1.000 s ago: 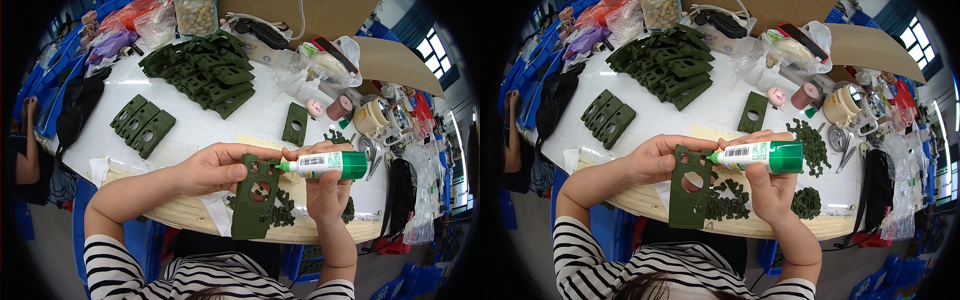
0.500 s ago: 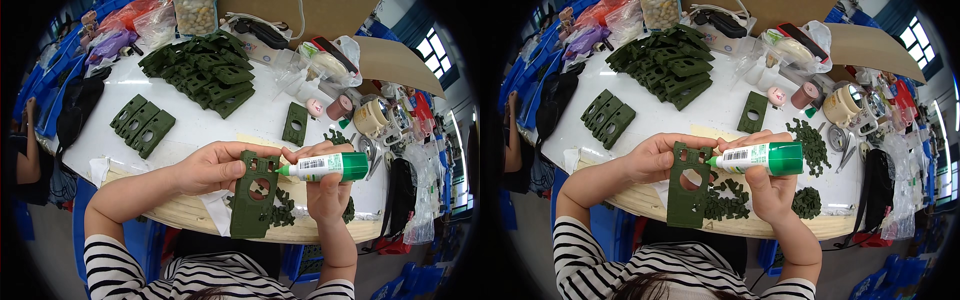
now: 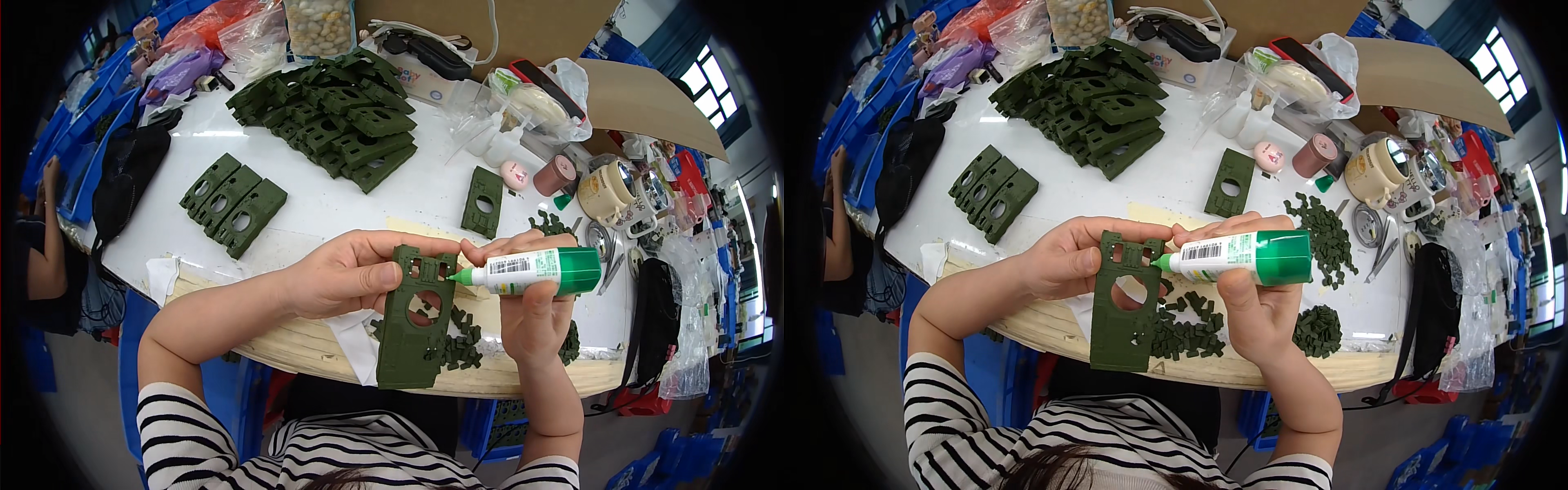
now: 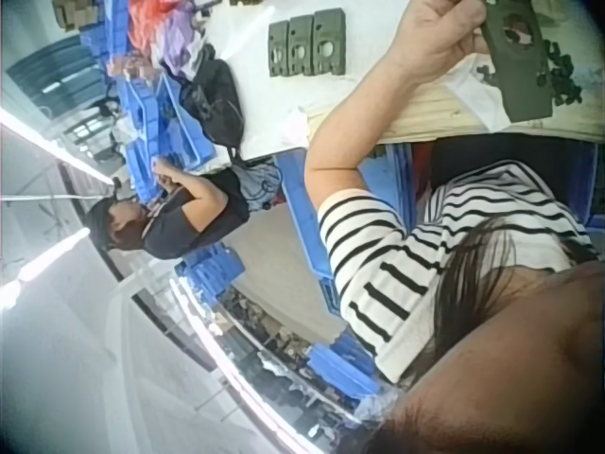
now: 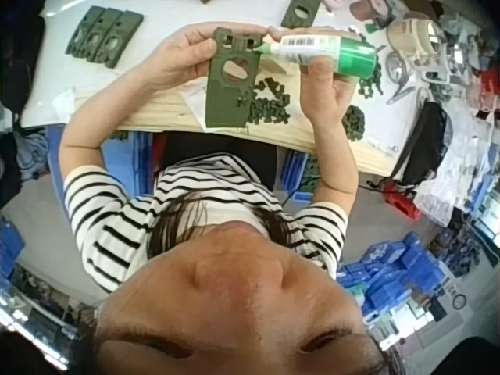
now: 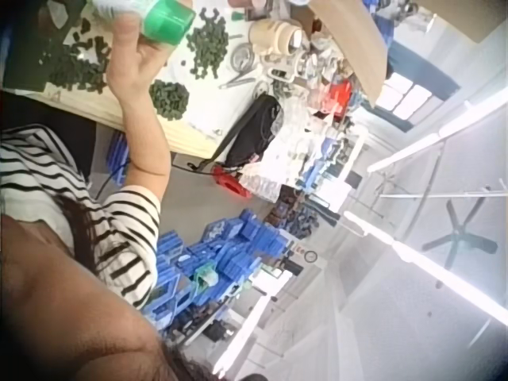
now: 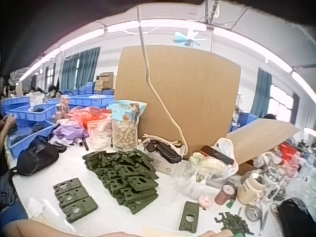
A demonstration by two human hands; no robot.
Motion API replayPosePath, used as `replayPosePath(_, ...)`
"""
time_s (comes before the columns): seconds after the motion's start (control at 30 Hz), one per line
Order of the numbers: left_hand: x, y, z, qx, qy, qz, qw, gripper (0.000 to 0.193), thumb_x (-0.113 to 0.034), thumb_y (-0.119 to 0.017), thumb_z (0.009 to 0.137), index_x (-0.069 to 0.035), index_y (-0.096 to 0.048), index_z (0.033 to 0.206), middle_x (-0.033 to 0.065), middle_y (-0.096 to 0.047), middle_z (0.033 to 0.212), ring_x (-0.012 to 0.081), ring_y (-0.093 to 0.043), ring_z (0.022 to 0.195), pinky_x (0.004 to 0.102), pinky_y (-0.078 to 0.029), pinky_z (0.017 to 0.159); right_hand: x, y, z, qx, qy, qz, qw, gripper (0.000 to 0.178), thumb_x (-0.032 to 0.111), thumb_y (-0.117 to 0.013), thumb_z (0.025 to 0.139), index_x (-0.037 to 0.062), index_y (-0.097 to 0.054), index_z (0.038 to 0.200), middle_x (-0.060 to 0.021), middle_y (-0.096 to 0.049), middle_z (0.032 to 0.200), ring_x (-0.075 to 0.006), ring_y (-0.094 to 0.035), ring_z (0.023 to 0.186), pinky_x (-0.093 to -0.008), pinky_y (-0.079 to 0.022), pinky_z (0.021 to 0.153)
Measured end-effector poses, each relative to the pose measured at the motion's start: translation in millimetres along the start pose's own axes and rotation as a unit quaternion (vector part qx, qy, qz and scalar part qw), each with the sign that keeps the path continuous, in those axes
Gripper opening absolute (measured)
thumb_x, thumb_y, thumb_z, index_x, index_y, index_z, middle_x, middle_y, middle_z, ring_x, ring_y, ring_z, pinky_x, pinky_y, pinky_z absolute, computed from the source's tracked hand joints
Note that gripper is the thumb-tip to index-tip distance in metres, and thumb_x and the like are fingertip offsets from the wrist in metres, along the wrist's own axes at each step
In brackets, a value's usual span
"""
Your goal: The person is applying glue from a bottle to specific areas on plastic toy tank hulls for assembly.
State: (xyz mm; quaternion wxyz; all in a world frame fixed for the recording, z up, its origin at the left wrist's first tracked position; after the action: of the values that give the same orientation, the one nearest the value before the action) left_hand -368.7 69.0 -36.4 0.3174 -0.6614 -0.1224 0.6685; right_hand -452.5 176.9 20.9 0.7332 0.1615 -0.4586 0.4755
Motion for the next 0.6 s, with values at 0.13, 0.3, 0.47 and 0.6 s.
replayPosePath(0.13, -0.9, -0.5, -0.2, -0.01, 0.005, -0.01, 1.0, 0.076, -0.038, -0.062, 0.083, 0.002, -0.026, 0.138, 0.0166, -0.046, 0.129, 0.0253, -0.051, 0.114, 0.0405, -0.047, 0.09, -5.1, 8.9, -0.4, -0.047, -0.028, 0.074, 0.996, 0.041, 0.036, -0.055, 0.089, 0.0022, -0.04, 0.106, -0.0125, -0.053, 0.097, -0.0272, -0.059, 0.094, -0.0486, -0.045, 0.092)
replayPosePath(0.3, -14.0, 5.3, -2.1, -0.054, -0.02, 0.014, 0.998, 0.087, -0.036, -0.074, 0.073, -0.001, -0.028, 0.137, 0.0109, -0.05, 0.118, 0.0216, -0.052, 0.11, 0.038, -0.046, 0.092, -5.5, 22.1, -1.3, -0.088, -0.038, 0.084, 0.992, 0.039, 0.037, -0.05, 0.091, 0.0041, -0.041, 0.109, -0.0103, -0.054, 0.098, -0.0283, -0.059, 0.096, -0.0533, -0.042, 0.094)
replayPosePath(0.47, -60.2, 31.1, -42.7, -0.18, -0.172, 0.124, 0.961, 0.073, -0.025, -0.075, 0.073, 0.0, -0.037, 0.129, 0.0077, -0.047, 0.112, 0.0211, -0.052, 0.109, 0.0366, -0.044, 0.094, -2.5, 33.3, -1.0, -0.125, -0.033, 0.091, 0.987, 0.04, 0.04, -0.048, 0.091, 0.0059, -0.041, 0.11, -0.0103, -0.055, 0.099, -0.0291, -0.059, 0.094, -0.0543, -0.041, 0.094)
replayPosePath(0.6, -78.0, 31.9, -105.1, -0.309, -0.281, 0.4, 0.816, 0.054, -0.004, -0.072, 0.074, -0.001, -0.041, 0.118, 0.0112, -0.047, 0.111, 0.0204, -0.052, 0.106, 0.0325, -0.046, 0.089, 2.7, 30.8, -0.3, -0.115, -0.031, 0.076, 0.99, 0.04, 0.042, -0.047, 0.091, 0.0056, -0.043, 0.107, -0.0093, -0.053, 0.096, -0.0273, -0.058, 0.092, -0.0531, -0.042, 0.093)
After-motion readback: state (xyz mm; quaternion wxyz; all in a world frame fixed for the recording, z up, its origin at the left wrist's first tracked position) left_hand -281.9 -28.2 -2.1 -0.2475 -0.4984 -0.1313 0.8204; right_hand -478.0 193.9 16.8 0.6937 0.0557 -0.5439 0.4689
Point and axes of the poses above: each hand's wrist, its own z-axis towards the middle knuckle, its own y-axis out of the back of the hand, x = y × z, the point moved 8 cm from there along z, towards the middle knuckle
